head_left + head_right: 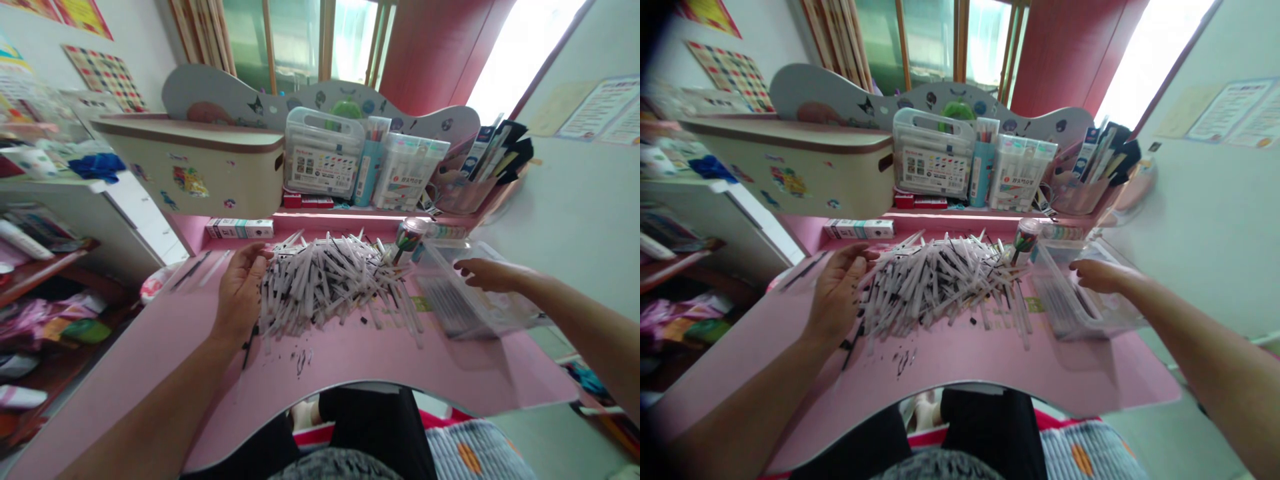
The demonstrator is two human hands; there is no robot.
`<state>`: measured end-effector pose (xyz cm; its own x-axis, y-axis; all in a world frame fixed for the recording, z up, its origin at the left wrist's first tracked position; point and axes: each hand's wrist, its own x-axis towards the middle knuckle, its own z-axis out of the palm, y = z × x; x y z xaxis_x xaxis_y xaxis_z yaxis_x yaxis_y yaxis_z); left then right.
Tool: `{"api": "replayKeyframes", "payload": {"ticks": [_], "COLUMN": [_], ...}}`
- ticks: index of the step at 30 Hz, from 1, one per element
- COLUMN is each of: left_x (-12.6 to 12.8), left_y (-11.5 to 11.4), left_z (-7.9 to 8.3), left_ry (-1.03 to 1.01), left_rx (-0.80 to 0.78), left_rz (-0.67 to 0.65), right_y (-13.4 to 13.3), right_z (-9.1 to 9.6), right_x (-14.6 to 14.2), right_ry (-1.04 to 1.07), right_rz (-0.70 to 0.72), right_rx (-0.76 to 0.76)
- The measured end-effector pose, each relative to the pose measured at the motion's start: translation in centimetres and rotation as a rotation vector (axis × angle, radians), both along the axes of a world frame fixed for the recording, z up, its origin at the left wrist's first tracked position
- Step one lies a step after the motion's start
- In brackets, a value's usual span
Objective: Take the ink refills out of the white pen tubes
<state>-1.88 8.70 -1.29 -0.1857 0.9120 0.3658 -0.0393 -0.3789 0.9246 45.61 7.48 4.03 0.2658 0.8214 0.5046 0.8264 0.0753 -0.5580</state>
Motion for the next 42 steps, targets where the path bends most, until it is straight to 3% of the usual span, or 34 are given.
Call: {"api": "replayKeyframes", "payload": {"ticks": [4,7,10,12,15,20,25,33,38,42], "left_x": [0.0,0.0,0.0,0.0,-0.1,-0.2,-0.2,-0.1,0.0,0.1], "left_y": [0.0,0.0,0.0,0.1,0.2,0.3,0.2,0.1,-0.1,-0.4], "left_z": [0.1,0.1,-0.1,-0.1,-0.2,0.0,-0.2,-0.2,-0.2,-0.2], "left_ry": [-0.018,-0.029,-0.024,-0.017,0.002,0.02,0.02,0.022,0.035,0.148], "left_rx": [0.005,-0.007,-0.017,-0.022,-0.025,-0.037,-0.036,-0.011,-0.009,0.001], "left_rz": [0.003,0.003,0.006,0.014,0.031,0.046,0.028,0.002,-0.027,-0.03], "right_y": [-0.6,-2.2,-4.2,-4.9,-4.6,-2.9,-2.2,-1.5,-2.5,-3.5], "right_z": [3.3,6.0,7.1,6.6,4.6,0.0,-3.1,-5.6,-5.1,-3.4], "right_x": [-0.6,-3.7,-8.8,-12.4,-16.4,-19.0,-19.1,-18.7,-18.4,-18.3], "right_ry": [-0.109,-0.321,-0.572,-0.598,-0.577,-0.568,-0.565,-0.56,-0.438,-0.051], "right_rz": [0.021,0.061,0.134,0.242,0.351,0.369,0.348,0.41,0.453,0.314], "right_rx": [-0.306,-0.332,-0.265,-0.26,-0.373,-0.466,-0.387,-0.223,0.062,0.392]}}
